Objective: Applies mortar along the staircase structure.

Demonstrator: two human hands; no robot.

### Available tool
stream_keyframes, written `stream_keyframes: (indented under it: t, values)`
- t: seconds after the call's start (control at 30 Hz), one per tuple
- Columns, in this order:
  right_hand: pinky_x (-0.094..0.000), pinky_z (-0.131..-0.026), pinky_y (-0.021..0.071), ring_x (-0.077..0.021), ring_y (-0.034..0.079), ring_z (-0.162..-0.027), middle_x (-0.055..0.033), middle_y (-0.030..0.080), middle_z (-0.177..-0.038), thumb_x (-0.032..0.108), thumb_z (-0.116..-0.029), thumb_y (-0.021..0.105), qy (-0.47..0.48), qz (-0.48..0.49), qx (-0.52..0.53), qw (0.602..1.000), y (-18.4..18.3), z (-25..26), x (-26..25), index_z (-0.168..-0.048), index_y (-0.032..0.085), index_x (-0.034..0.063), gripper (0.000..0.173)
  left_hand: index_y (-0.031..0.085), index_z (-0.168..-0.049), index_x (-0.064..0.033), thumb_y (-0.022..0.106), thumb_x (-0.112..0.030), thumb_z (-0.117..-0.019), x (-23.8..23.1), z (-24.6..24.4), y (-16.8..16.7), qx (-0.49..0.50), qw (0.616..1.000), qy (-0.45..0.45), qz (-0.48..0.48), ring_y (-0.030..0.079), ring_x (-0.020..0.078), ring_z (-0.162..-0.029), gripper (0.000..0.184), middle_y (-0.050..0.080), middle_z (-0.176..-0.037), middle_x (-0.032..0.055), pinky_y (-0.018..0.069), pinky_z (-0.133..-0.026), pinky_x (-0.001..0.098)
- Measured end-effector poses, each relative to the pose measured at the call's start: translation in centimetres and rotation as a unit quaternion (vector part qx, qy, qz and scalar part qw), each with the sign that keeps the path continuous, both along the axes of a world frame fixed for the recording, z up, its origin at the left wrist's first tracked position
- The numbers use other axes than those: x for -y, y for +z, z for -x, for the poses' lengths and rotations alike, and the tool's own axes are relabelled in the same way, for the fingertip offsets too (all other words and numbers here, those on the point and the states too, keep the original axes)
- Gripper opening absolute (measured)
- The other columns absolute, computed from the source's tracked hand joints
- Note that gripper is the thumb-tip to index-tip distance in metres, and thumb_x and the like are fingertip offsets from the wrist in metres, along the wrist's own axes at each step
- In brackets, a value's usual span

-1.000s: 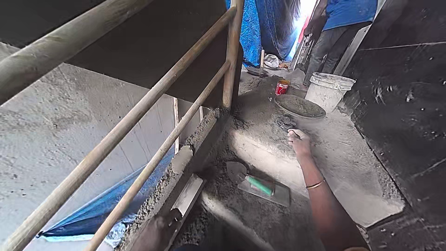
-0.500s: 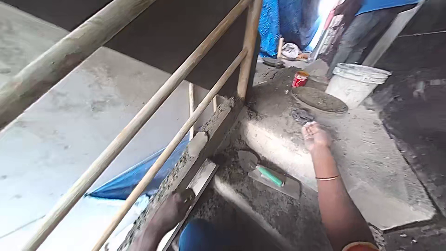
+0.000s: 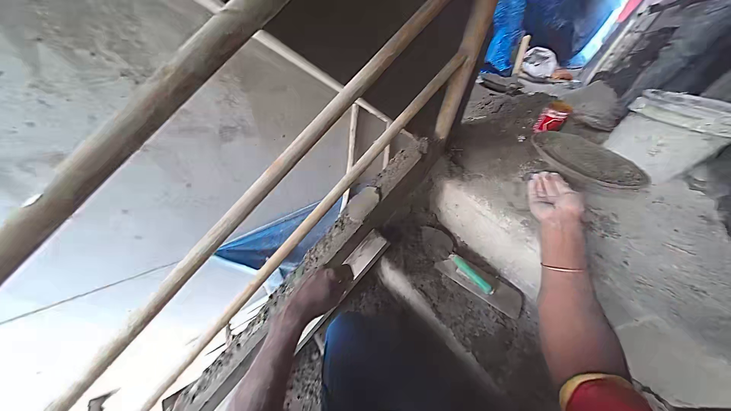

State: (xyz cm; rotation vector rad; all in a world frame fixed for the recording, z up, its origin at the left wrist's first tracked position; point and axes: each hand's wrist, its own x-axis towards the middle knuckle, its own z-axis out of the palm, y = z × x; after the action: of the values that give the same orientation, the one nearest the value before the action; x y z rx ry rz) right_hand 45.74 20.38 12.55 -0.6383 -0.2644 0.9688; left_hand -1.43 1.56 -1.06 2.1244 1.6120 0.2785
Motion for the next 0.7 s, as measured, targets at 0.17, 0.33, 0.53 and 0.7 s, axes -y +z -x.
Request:
stream_keyframes:
  t: [0.17,0.33,0.53,0.7]
  values:
    - [-0.0396,-0.099,0.0537,-0.0240,0.063,-0.119,-0.0129,0.060,-0.132,0.030,-0.1111,0.039,-0.007,-0.001,-0.029,1.000,2.1,0.3,-0.7,-0.139,0.048,0.0065,0.038,0.074,-0.111,-0.0102,0.058,-0.024,-0.1024,-0.7,0.2,-0.9,0.035,0.999,0.010,-0.033,0.074,0.0332,-0.086,0.023,0.075,-0.094,0.0128,0.0564,-0.082,0.0617]
    - [-0.0402,-0.102,0.0515,-0.0265,0.059,-0.126,-0.0165,0.056,-0.140,0.026,-0.1112,0.039,-0.023,-0.007,-0.060,0.998,4.1,0.7,-0.9,-0.143,0.047,0.0039,0.040,0.072,-0.116,-0.0033,0.059,-0.016,-0.1017,-0.4,0.3,-0.8,0.086,0.996,0.011,-0.031,0.075,0.0351,-0.086,0.022,0.077,-0.097,0.0149,0.0573,-0.083,0.0620]
    - [-0.0390,-0.103,0.0507,-0.0263,0.059,-0.127,-0.0165,0.055,-0.141,0.027,-0.1115,0.038,-0.047,-0.017,-0.065,0.997,5.9,0.4,-0.8,-0.143,0.047,0.0041,0.040,0.071,-0.116,-0.0041,0.060,-0.016,-0.1013,-0.4,0.2,-0.8,0.079,0.996,0.012,-0.036,0.075,0.0337,-0.087,0.022,0.077,-0.097,0.0134,0.0577,-0.083,0.0614]
    - [-0.0401,-0.106,0.0484,-0.0252,0.055,-0.132,-0.0138,0.053,-0.145,0.032,-0.1126,0.032,-0.059,-0.041,-0.077,0.994,7.4,-0.1,-0.8,-0.146,0.044,0.0066,0.044,0.072,-0.112,-0.0040,0.060,-0.017,-0.1016,-0.5,0.6,-1.3,0.070,0.996,-0.002,-0.048,0.075,0.0345,-0.086,0.021,0.077,-0.096,0.0139,0.0573,-0.082,0.0620]
